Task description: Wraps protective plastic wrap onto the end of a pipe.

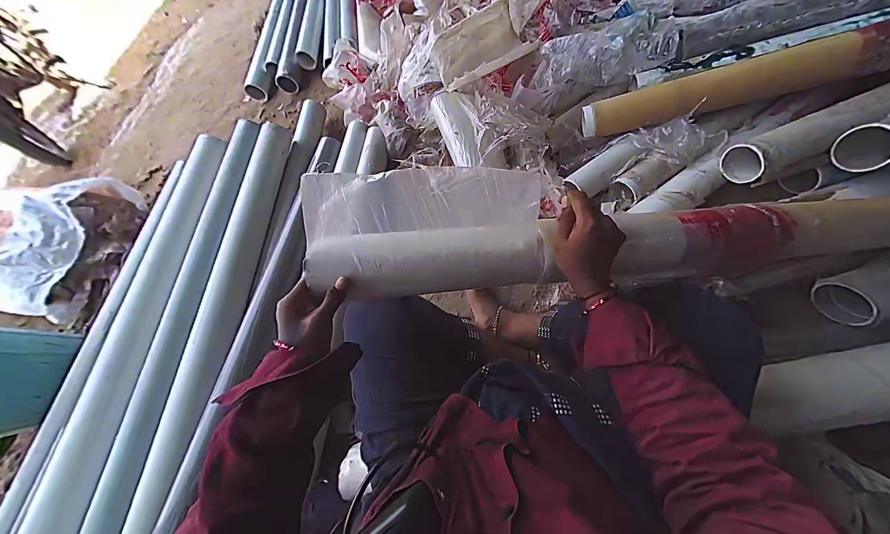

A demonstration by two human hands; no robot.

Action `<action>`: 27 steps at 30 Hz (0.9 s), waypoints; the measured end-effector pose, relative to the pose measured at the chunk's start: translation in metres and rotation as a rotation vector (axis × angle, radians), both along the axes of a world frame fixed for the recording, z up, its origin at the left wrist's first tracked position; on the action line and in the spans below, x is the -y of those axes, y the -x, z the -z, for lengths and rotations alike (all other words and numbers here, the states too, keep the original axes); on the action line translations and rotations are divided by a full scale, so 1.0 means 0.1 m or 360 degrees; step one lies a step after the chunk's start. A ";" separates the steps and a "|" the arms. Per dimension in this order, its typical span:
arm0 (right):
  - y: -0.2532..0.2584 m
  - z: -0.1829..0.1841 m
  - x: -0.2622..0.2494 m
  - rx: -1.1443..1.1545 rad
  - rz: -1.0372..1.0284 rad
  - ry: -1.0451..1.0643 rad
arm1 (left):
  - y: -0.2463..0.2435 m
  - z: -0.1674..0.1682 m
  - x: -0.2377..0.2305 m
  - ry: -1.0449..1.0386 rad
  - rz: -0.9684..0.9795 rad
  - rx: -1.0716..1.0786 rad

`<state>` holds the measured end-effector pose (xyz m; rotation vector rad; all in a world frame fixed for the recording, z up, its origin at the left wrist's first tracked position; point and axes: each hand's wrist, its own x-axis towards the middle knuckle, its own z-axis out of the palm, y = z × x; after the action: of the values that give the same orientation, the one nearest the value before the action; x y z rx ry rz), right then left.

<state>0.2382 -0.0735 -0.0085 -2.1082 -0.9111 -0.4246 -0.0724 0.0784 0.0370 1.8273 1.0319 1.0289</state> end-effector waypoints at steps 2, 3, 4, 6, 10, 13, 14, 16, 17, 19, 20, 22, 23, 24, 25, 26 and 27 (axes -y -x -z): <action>-0.12 -0.20 -0.04 -0.0041 0.0004 -0.0002 | -0.06 -0.19 -0.09 -0.0027 0.0038 -0.0002; -0.13 -0.22 -0.05 -0.0045 0.0005 -0.0012 | -0.09 -0.28 -0.06 -0.0005 0.0029 -0.0004; -0.11 -0.18 -0.05 -0.0039 -0.0006 -0.0012 | -0.10 -0.35 0.01 0.0028 -0.0008 -0.0017; -0.03 -0.09 -0.02 0.0000 -0.0033 -0.0052 | -0.08 -0.37 0.19 0.0126 -0.0109 -0.0038; 0.17 0.18 0.14 -0.0063 -0.0095 0.0054 | 0.11 0.08 0.45 0.0262 -0.0206 0.0003; 0.23 0.40 0.12 -0.0039 -0.0114 0.0098 | 0.18 0.35 0.47 0.0313 -0.0233 -0.0008; 0.24 0.44 0.10 -0.0036 -0.0115 0.0101 | 0.16 0.38 0.45 0.0363 -0.0237 -0.0042; 0.25 0.51 0.05 -0.0023 -0.0112 0.0099 | 0.15 0.39 0.36 0.0470 -0.0251 -0.0187; 0.27 0.54 0.03 -0.0023 -0.0099 0.0098 | 0.15 0.37 0.31 0.0498 -0.0274 -0.0311; 0.28 0.58 0.03 -0.0054 -0.0098 0.0149 | 0.11 0.30 0.27 0.0387 -0.0393 -0.0516; 0.28 0.59 0.05 -0.0075 -0.0102 0.0175 | 0.09 0.27 0.26 0.0168 -0.0401 -0.0638; 0.29 0.60 0.07 -0.0129 -0.0105 0.0217 | -0.09 0.19 0.23 -0.0423 -0.0238 -0.0764; 0.28 0.61 0.08 -0.0141 -0.0104 0.0220 | -0.30 0.12 0.23 -0.0643 -0.0055 -0.0773; 0.28 0.61 0.09 -0.0164 -0.0108 0.0222 | -0.56 0.06 0.22 -0.0798 0.0178 -0.0789; 0.29 0.60 0.10 -0.0202 -0.0120 0.0221 | -0.84 0.01 0.21 -0.0882 0.0426 -0.0818; 0.31 0.58 0.13 -0.0253 -0.0132 0.0214 | -1.13 -0.04 0.22 -0.0857 0.0661 -0.0874; 0.34 0.55 0.16 -0.0309 -0.0142 0.0200 | -1.42 -0.06 0.21 -0.0781 0.0847 -0.0976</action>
<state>0.2046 -0.0895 -0.0633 -2.1684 -0.9335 -0.1166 0.0694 0.0573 0.0429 2.7285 0.5622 0.4101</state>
